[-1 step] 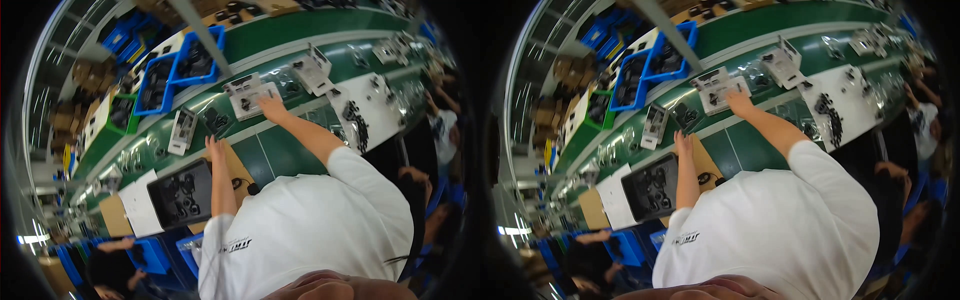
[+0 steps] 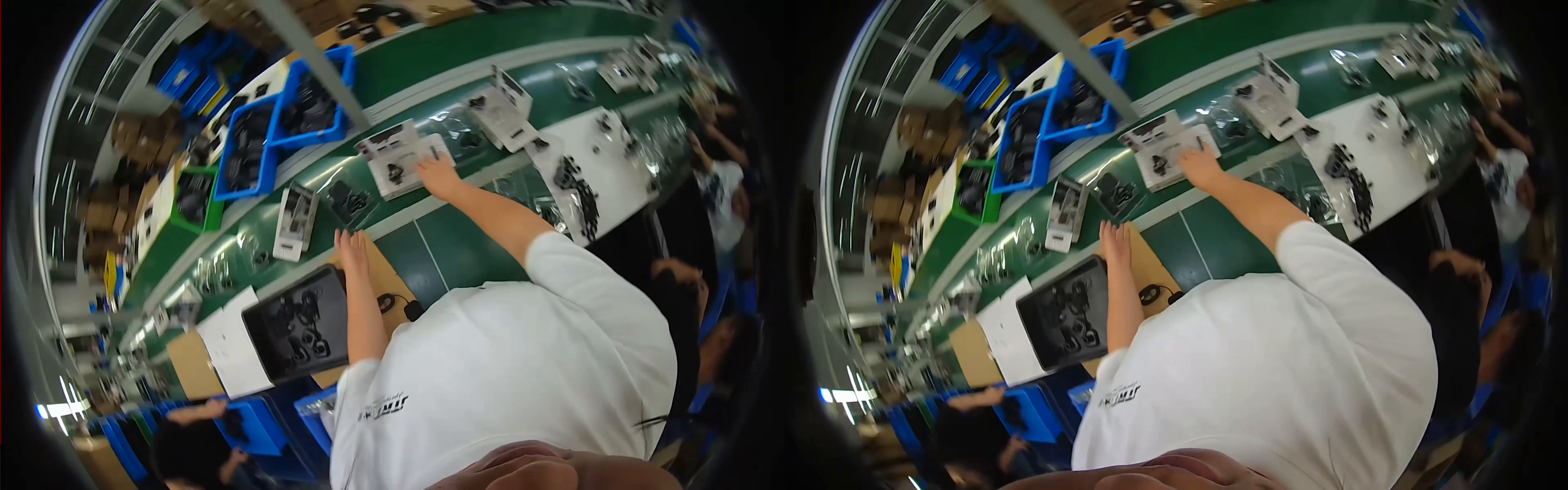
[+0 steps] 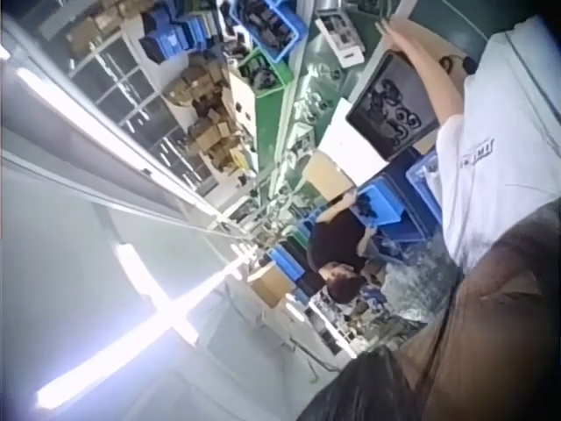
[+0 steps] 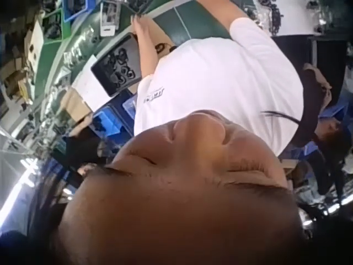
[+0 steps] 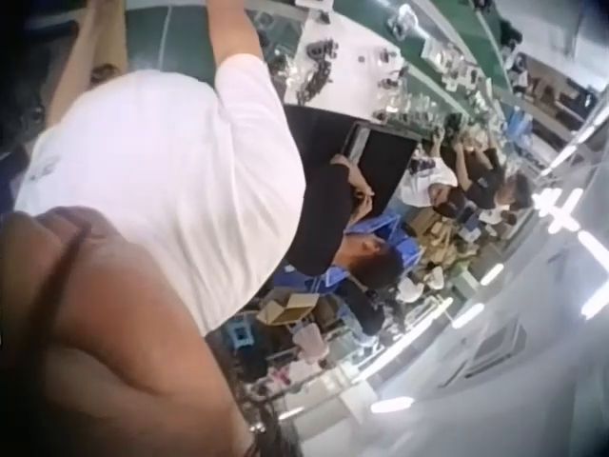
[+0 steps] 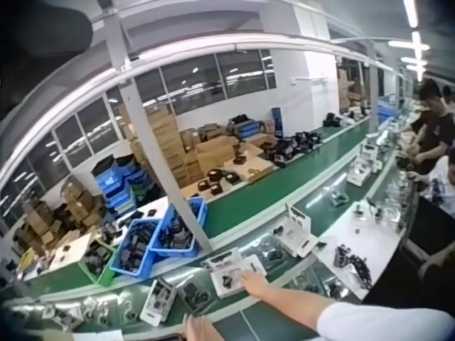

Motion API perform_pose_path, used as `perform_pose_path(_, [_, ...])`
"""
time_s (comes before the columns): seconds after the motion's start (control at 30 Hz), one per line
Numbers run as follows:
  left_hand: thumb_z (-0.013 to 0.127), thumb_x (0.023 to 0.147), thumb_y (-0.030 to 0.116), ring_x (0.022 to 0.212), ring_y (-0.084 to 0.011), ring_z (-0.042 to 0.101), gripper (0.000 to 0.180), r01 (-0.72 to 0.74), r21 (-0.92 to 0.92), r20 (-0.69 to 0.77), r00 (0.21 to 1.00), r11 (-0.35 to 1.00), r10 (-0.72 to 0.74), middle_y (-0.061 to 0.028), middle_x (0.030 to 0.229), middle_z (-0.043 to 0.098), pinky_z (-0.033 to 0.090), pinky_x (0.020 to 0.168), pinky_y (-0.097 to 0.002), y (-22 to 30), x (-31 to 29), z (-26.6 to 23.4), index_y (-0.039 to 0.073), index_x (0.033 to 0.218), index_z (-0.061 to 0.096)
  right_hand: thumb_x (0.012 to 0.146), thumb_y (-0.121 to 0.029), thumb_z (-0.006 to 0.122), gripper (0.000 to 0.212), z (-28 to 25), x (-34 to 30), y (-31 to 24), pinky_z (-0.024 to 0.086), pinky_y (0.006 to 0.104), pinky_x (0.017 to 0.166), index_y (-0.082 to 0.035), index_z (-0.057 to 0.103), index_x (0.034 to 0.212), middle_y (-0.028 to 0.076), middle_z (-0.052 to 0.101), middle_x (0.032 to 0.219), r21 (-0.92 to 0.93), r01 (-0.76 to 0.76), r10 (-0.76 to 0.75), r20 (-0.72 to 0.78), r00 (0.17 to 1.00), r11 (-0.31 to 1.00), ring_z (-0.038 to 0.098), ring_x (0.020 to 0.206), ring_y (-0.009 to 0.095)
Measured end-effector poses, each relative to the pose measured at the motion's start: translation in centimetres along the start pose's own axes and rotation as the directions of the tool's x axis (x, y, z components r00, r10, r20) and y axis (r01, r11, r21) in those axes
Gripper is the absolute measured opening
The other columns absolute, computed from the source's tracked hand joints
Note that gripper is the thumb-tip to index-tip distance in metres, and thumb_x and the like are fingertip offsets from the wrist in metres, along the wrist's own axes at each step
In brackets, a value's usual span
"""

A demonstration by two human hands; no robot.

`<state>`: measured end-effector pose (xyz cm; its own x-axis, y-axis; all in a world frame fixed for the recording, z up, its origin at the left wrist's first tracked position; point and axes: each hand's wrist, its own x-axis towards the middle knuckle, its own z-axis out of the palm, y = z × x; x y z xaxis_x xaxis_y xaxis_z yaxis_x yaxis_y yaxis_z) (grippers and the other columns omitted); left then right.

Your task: The worker is picking up small electronic components and placing them into slots in plastic trays on an assembly line.

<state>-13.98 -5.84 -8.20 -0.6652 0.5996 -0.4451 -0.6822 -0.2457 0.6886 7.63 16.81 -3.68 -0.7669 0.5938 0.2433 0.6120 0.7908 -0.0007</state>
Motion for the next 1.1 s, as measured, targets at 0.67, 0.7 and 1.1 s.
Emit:
perform_pose_path(0.67, [0.054, 0.094, 0.017, 0.116, -0.0250, 0.053, 0.040, 0.102, 0.260, 0.180, 0.972, 0.960, -0.152, -0.0136, 0.133, 0.050, 0.043, 0.089, -0.0322, 0.5, -9.6, 3.3, 0.005, 0.132, 0.047, 0.072, -0.014, 0.072, 0.033, -10.1, -24.1, 13.3, 0.023, 0.0539, 0.112, -0.020, 0.063, 0.104, -0.005, 0.064, 0.109, 0.249, -0.507, 0.552, -0.167, 0.817, 0.825, 0.051, 0.121, 0.020])
perform_pose_path(0.7, [0.054, 0.094, 0.017, 0.116, -0.0250, 0.053, 0.040, 0.103, 0.261, 0.177, 0.972, 0.960, -0.152, -0.0136, 0.133, 0.050, 0.043, 0.089, -0.0322, 0.2, -9.7, 3.5, 0.005, 0.132, 0.047, 0.071, -0.011, 0.072, 0.035, -10.7, -25.5, 14.4, 0.023, 0.0537, 0.112, -0.019, 0.062, 0.104, -0.005, 0.064, 0.112, 0.287, -0.511, 0.559, -0.114, 0.821, 0.810, 0.048, 0.125, 0.020])
perform_pose_path(1.1, [0.054, 0.094, 0.017, 0.108, -0.0231, 0.055, 0.039, 0.159, 0.261, 0.183, 0.960, 0.952, -0.211, -0.0133, 0.130, 0.052, 0.044, 0.086, -0.0314, 0.7, -10.6, 1.1, 0.004, 0.130, 0.048, 0.071, 0.010, 0.058, 0.041, -8.3, -32.4, 17.2, 0.036, 0.0423, 0.106, -0.012, 0.061, 0.105, 0.003, 0.061, 0.123, 0.289, -0.541, 0.540, 0.092, 0.837, 0.790, 0.044, 0.131, 0.032])
